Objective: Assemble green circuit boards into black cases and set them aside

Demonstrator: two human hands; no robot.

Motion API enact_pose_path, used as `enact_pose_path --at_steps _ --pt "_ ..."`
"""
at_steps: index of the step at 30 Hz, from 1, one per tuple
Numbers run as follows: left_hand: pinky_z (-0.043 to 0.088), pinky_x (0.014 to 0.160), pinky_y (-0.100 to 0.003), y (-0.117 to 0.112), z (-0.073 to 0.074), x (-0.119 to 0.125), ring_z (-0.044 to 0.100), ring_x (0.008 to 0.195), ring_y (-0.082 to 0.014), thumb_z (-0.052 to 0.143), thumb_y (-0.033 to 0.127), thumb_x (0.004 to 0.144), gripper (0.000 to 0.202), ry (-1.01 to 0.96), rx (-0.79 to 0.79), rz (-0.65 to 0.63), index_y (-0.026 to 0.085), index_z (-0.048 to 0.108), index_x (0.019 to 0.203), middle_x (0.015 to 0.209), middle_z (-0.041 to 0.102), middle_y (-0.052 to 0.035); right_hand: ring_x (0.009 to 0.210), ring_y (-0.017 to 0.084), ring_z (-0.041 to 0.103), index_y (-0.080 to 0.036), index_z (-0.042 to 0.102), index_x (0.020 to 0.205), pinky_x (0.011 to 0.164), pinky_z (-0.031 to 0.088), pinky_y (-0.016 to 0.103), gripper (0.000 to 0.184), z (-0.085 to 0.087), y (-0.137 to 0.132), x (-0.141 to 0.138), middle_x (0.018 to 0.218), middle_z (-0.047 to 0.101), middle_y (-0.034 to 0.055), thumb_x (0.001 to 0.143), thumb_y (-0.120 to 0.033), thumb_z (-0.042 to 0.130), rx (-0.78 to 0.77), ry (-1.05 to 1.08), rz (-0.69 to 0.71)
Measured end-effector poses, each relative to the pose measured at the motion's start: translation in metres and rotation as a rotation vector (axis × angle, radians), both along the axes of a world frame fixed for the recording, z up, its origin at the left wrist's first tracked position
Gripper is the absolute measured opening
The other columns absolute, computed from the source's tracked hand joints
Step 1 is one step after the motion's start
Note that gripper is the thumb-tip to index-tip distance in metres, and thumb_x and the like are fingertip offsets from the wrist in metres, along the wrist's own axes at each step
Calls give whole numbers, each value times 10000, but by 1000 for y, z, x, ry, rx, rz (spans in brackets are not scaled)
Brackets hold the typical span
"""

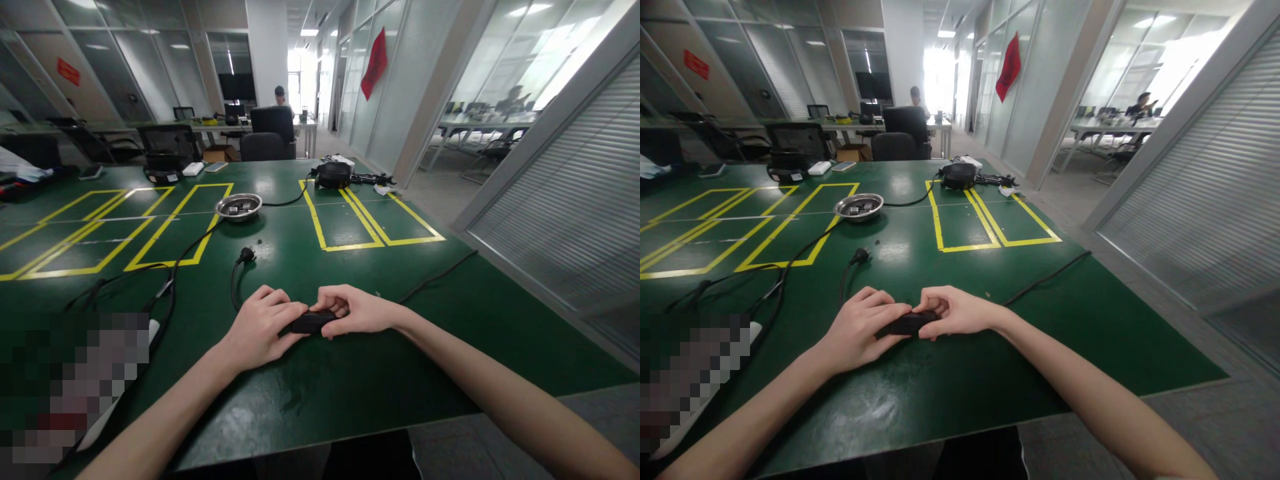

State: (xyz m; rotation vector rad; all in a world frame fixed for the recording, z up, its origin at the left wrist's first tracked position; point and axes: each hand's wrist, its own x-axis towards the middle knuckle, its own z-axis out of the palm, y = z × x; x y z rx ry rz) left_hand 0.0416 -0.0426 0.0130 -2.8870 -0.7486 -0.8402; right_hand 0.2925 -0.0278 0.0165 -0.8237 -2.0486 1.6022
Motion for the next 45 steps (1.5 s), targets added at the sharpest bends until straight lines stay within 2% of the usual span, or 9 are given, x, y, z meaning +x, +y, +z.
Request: enact_pose_path --at_steps 6,10,14,18,22,28,34,41,45 --pt "526 864 -389 0 -1 1 687 1004 -247 619 337 1004 329 -79 60 35 155 664 1275 1101 763 -122 593 114 664 -187 562 869 563 519 227 463 -3 2 -6 791 721 2 724 -494 876 -234 131 -86" --pt "515 1029 -444 0 2 -1 627 1233 -278 654 191 963 448 -191 149 71 195 590 1407 1366 687 -139 579 138 683 -206 537 823 552 535 241 446 3 19 10 797 773 45 740 -502 859 -268 287 -356" --pt "579 924 -396 2 -2 -3 701 1064 -236 645 203 965 304 -191 60 14 198 682 1266 1164 772 -100 589 142 686 -230 511 799 523 534 224 451 8 49 43 797 768 30 713 -508 856 -168 510 -783" --pt "592 736 -303 4 -6 -3 713 816 -176 613 195 981 178 -246 -23 -44 172 727 1116 896 785 -58 554 153 666 -257 429 783 500 517 235 527 3 74 74 709 711 -22 696 -593 826 174 668 -1139" --pt "573 681 -282 2 -5 -3 703 740 -161 597 198 989 170 -256 -86 -35 167 734 1083 820 774 -44 627 205 691 -264 465 807 569 530 298 479 -10 84 97 769 732 25 708 -622 767 461 323 -1259" --pt "557 671 -280 1 -5 -5 699 734 -161 586 209 997 176 -239 -134 -17 164 730 1088 801 768 -39 903 303 704 -242 636 830 752 502 371 254 -30 90 124 944 775 89 747 -469 713 584 -503 -1250" --pt "548 661 -278 1 -5 -6 696 738 -167 588 209 995 181 -210 -168 -24 153 730 1092 812 765 -42 857 265 675 -230 667 892 729 466 328 254 -36 97 128 943 760 77 799 -466 678 693 -558 -1067" --pt "547 668 -280 2 -6 -7 698 746 -164 581 213 1002 178 -212 -168 -16 161 722 1098 814 767 -37 836 284 638 -223 706 993 672 425 323 292 -39 112 153 906 710 112 819 -458 694 684 -877 -1241" --pt "556 677 -281 2 -7 -7 700 754 -162 575 217 1004 187 -209 -187 -12 160 724 1103 821 770 -41 878 295 615 -220 726 1016 675 430 330 319 -44 122 170 920 686 119 790 -446 714 665 -870 -1298"
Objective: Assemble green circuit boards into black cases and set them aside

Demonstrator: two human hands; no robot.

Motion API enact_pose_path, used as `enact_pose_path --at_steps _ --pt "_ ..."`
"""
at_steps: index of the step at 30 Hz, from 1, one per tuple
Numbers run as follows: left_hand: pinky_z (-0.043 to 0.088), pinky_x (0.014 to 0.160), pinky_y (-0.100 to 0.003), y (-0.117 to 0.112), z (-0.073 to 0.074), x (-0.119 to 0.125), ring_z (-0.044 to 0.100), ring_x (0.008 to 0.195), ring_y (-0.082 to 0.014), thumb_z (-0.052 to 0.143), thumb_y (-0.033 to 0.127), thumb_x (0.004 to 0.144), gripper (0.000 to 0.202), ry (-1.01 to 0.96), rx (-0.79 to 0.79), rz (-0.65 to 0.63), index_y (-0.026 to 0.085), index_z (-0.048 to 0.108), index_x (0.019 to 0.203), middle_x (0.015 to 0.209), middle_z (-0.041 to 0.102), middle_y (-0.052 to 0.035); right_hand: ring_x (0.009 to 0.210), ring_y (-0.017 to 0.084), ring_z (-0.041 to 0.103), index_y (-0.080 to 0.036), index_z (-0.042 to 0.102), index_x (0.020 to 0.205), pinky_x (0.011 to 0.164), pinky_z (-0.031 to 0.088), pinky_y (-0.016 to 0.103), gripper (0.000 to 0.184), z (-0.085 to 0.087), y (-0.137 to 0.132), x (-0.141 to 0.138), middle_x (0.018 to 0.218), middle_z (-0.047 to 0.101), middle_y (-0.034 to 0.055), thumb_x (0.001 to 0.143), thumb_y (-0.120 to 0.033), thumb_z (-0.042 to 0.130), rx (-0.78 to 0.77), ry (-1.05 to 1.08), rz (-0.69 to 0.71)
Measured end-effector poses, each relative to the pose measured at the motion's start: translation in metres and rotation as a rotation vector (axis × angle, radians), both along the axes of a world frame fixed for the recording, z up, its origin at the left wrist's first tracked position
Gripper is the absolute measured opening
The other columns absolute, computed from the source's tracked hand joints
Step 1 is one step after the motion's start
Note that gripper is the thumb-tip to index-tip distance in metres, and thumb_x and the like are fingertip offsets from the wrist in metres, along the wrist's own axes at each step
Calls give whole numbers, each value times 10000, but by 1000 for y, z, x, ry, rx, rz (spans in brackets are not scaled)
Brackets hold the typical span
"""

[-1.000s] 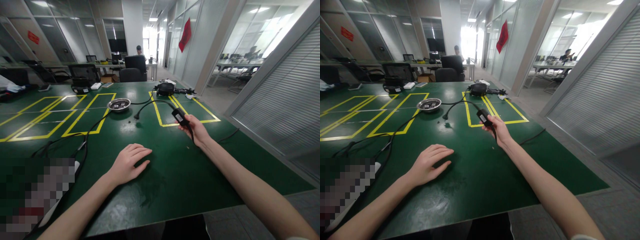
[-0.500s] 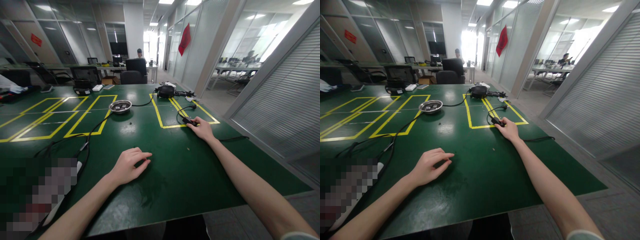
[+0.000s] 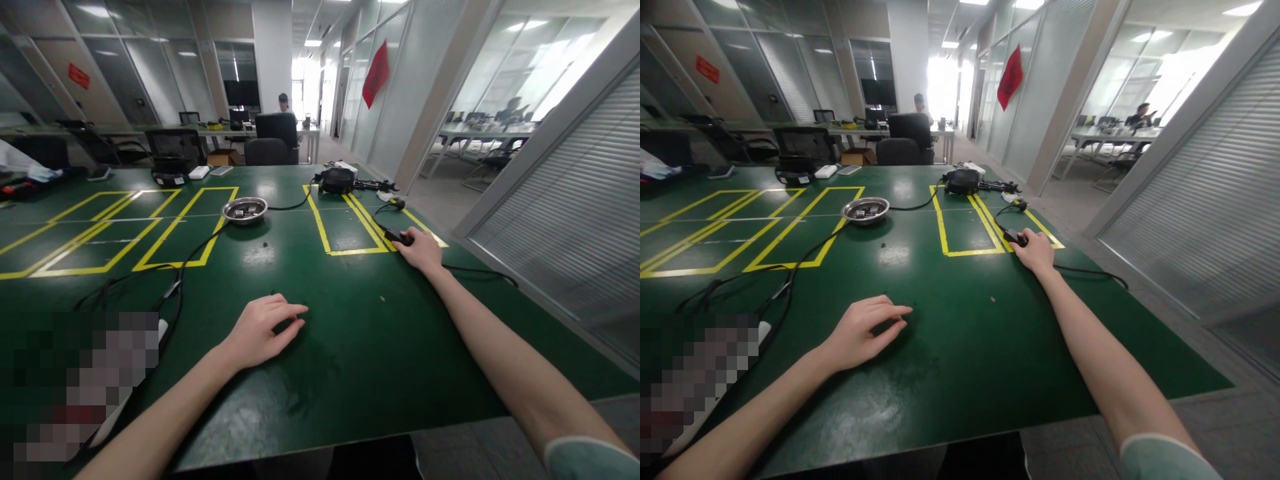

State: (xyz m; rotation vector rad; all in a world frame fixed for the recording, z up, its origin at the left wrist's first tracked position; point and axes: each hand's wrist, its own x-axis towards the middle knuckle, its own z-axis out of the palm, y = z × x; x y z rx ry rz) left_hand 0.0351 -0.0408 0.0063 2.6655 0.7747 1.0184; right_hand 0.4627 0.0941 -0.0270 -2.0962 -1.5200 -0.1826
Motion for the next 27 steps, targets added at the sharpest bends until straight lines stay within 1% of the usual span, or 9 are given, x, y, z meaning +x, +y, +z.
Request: enact_pose_path --at_steps 5,7,9,13,15,18,22,24,27 --pt "559 672 -275 -1 1 0 702 757 -163 582 212 997 192 6 -30 -6 160 729 1110 824 765 -44 916 284 599 -212 720 953 751 463 352 295 -7 3 6 893 699 89 759 -433 709 55 113 207" --pt "562 673 -273 -2 1 0 704 759 -163 578 216 995 202 7 -42 -5 169 734 1114 823 764 -46 925 283 606 -214 718 945 769 471 360 279 -8 3 5 900 707 87 760 -421 698 63 142 245" --pt "566 681 -276 -2 1 0 704 762 -164 573 224 998 210 1 -48 -3 172 738 1117 818 763 -47 934 291 610 -218 720 952 766 474 365 275 -9 4 4 901 711 91 765 -417 689 73 142 197" --pt "563 678 -274 -2 1 1 699 757 -163 575 227 999 205 -5 -49 -1 168 734 1114 812 761 -42 921 310 620 -214 731 994 761 489 387 304 -9 6 3 896 713 110 789 -432 678 88 137 -16" --pt "563 679 -276 -2 1 1 698 758 -165 577 220 997 200 -4 -51 -3 164 733 1109 814 761 -42 913 322 626 -193 737 1016 781 499 410 330 -10 8 5 905 717 130 795 -431 679 93 139 -75" --pt "567 686 -276 -3 1 1 699 757 -164 576 221 996 208 5 -64 -3 168 736 1118 819 758 -45 910 329 641 -160 749 1035 834 508 441 358 -11 9 8 933 730 150 773 -398 694 111 170 -46" --pt "568 681 -273 -3 1 0 700 751 -162 577 227 996 216 7 -73 -4 172 737 1129 816 753 -45 886 307 665 -156 771 1051 860 524 434 381 -11 9 14 973 756 137 718 -328 705 138 237 18" --pt "566 676 -271 -3 2 0 700 754 -162 577 227 997 214 4 -79 -2 171 739 1126 821 754 -47 877 300 675 -155 775 1060 848 534 427 385 -11 9 17 1003 762 139 740 -349 683 152 252 8" --pt "565 673 -273 -3 2 0 700 760 -164 576 224 999 212 3 -80 -8 169 736 1126 826 757 -49 895 308 690 -140 767 1082 846 539 429 394 -12 9 20 1018 762 161 834 -398 602 186 276 -40"
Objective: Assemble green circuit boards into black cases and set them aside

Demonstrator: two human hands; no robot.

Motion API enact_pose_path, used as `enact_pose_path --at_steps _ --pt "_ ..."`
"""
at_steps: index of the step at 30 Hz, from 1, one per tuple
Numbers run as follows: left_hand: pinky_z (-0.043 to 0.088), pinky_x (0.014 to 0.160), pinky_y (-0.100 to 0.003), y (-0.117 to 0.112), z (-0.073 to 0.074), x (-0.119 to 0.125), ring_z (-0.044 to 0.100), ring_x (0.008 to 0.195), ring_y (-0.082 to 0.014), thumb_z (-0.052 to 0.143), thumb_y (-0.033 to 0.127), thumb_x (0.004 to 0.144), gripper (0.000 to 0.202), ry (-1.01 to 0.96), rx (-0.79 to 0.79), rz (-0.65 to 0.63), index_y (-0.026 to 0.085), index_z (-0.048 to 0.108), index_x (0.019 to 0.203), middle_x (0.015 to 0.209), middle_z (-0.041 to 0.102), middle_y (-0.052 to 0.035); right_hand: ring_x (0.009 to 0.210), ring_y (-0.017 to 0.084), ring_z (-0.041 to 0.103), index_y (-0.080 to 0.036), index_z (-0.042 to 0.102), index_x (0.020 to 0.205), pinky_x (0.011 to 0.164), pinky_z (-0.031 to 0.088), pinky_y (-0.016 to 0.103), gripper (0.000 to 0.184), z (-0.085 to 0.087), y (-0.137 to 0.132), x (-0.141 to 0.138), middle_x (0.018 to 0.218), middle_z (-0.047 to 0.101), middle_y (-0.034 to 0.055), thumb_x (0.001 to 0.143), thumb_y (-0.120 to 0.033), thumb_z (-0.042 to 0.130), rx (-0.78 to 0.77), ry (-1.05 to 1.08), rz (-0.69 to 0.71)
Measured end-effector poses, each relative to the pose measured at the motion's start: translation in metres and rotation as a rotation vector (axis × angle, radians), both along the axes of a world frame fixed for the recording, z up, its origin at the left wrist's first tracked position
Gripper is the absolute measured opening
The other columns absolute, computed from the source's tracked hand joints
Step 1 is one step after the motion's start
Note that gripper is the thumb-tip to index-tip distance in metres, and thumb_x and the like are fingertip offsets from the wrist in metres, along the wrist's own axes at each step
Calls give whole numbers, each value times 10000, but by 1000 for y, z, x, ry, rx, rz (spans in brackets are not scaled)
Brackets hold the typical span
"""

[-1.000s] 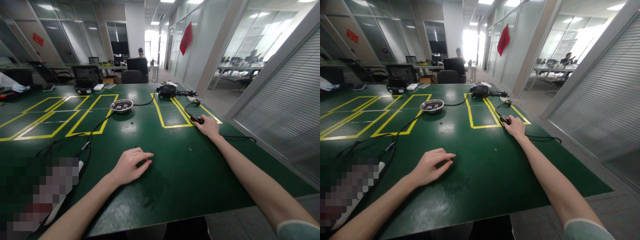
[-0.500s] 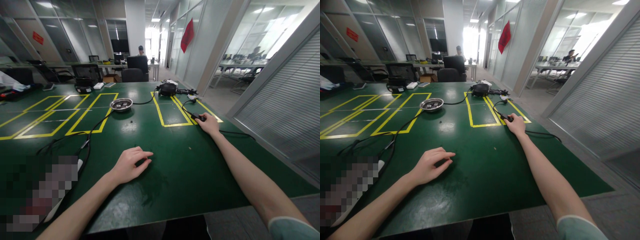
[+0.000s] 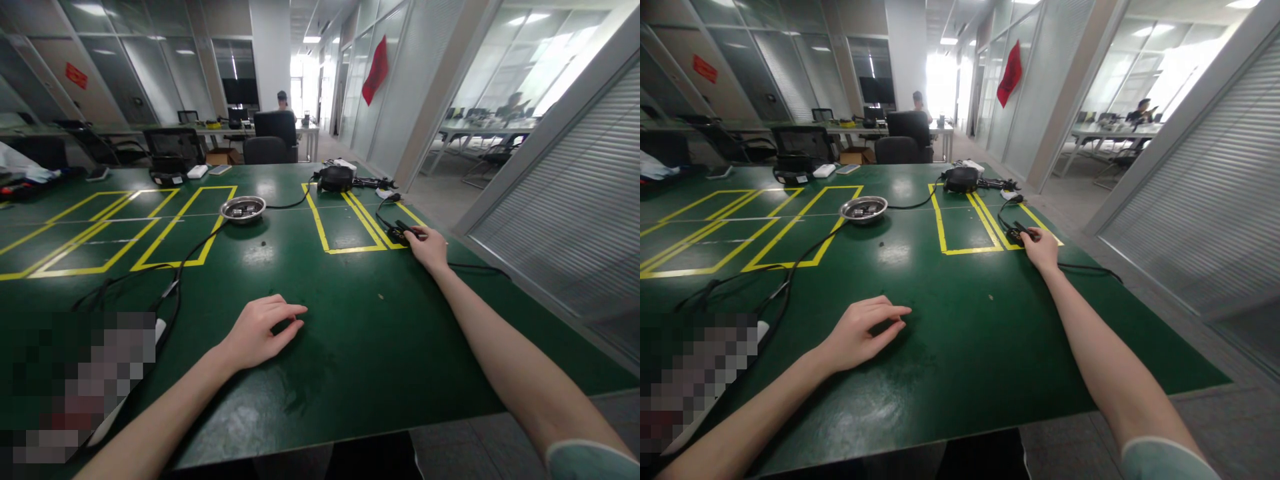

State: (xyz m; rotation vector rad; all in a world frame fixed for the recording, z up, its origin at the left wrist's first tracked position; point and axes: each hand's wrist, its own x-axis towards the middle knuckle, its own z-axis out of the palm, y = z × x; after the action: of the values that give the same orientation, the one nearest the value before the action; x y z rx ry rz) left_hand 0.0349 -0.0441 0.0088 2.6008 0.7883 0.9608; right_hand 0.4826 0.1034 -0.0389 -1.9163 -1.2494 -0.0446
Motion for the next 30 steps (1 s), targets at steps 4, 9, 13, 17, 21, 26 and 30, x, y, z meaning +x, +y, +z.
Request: enact_pose_path --at_steps 4,9,13,17,21,26,30 --pt "566 682 -277 0 1 0 700 765 -166 575 222 1001 207 4 3 -2 169 735 1121 819 756 -46 986 342 688 -148 754 1105 874 529 452 393 -4 2 3 1039 757 186 904 -395 524 15 26 -99" --pt "563 688 -283 0 0 1 697 760 -166 577 221 1000 203 9 -4 -4 172 732 1121 828 759 -47 1046 370 675 -165 743 1138 912 515 487 377 -6 4 8 1052 746 183 883 -371 557 -12 50 -177" --pt "547 669 -276 0 0 0 695 760 -167 580 213 998 190 9 -6 -12 166 725 1110 828 759 -42 1109 370 651 -134 679 1258 965 497 493 465 -2 1 11 1164 713 201 855 -355 609 -22 59 -201" --pt "542 674 -272 0 -1 0 697 773 -167 588 213 995 189 16 -12 -8 169 725 1116 834 760 -45 1116 347 623 -152 673 1180 982 494 470 473 4 -8 8 1180 665 174 778 -396 725 -16 -27 -103" --pt "535 669 -267 0 -1 0 693 770 -164 588 213 994 181 18 -10 -12 165 731 1095 833 757 -42 955 310 631 -167 717 1008 901 516 446 382 9 -14 2 1091 617 133 715 -406 769 9 -146 0" --pt "531 676 -269 1 -2 0 690 772 -164 591 208 995 168 11 -8 -16 161 734 1071 840 761 -43 868 293 630 -153 771 999 816 531 431 416 14 -13 -3 1044 615 123 707 -450 770 59 -200 0" --pt "532 677 -273 0 -2 0 688 768 -164 595 210 995 165 15 -3 -15 162 735 1067 837 766 -38 932 331 659 -108 755 1127 817 534 445 468 11 -10 3 1084 652 189 853 -468 635 43 -195 -36"
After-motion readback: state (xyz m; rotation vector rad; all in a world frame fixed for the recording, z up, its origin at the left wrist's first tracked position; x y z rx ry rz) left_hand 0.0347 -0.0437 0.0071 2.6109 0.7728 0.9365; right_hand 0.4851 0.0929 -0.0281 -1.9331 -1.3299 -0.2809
